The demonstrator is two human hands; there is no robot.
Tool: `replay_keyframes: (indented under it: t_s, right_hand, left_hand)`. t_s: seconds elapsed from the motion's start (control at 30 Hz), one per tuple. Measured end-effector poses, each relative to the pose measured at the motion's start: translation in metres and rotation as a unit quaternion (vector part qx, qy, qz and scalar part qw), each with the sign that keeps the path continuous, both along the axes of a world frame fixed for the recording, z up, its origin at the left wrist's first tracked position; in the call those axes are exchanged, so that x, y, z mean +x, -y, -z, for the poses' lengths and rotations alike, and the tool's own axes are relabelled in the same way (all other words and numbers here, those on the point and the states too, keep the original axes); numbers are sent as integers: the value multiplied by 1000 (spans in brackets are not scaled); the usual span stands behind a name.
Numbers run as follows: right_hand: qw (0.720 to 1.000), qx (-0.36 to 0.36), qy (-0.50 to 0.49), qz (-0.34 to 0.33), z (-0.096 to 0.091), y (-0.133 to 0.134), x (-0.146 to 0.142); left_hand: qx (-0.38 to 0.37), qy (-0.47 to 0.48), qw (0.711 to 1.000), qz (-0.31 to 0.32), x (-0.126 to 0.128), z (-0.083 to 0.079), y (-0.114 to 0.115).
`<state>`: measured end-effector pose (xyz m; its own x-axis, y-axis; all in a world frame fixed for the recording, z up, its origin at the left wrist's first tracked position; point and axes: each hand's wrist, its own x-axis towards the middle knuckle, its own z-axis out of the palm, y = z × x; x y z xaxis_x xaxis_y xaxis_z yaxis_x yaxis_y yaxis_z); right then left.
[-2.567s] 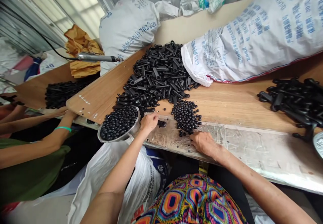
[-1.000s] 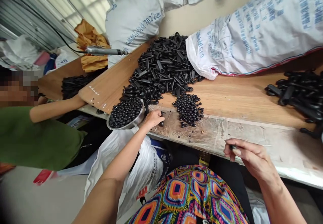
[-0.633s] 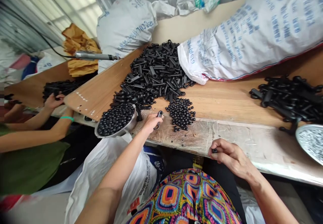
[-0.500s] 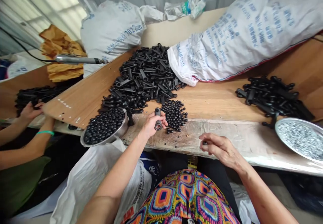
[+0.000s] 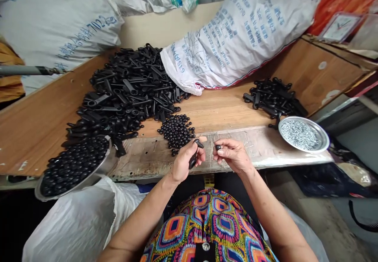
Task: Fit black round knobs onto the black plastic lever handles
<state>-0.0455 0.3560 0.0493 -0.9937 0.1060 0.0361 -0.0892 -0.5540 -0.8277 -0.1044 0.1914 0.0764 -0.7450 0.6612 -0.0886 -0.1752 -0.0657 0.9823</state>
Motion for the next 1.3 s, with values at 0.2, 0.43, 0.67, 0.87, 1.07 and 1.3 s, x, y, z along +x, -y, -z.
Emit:
replay_keyframes:
  t_s: [0.2, 0.43, 0.67, 0.87, 1.07, 1.3]
  right_hand:
    - [999, -10, -25, -20, 3, 13, 2]
    - [998, -26, -30, -43, 2, 31, -1]
    - [998, -46, -11, -38, -1, 45, -6]
    - [999, -40, 6, -15, -1, 53, -8]
    - [1000, 6, 10, 18, 4, 56, -7]
    - [998, 48, 21, 16, 7, 48, -2]
  left_hand:
    - [17, -13, 1000, 1, 8, 8, 0]
    - [-25, -134, 987, -85, 14, 12, 5]
    - [-6, -170, 979, -109, 17, 17, 7]
    - [-42, -336, 926, -164, 14, 21, 13]
    - [-65, -427, 885, -174, 11, 24, 18]
    - [-80, -415, 898, -126, 10, 22, 21]
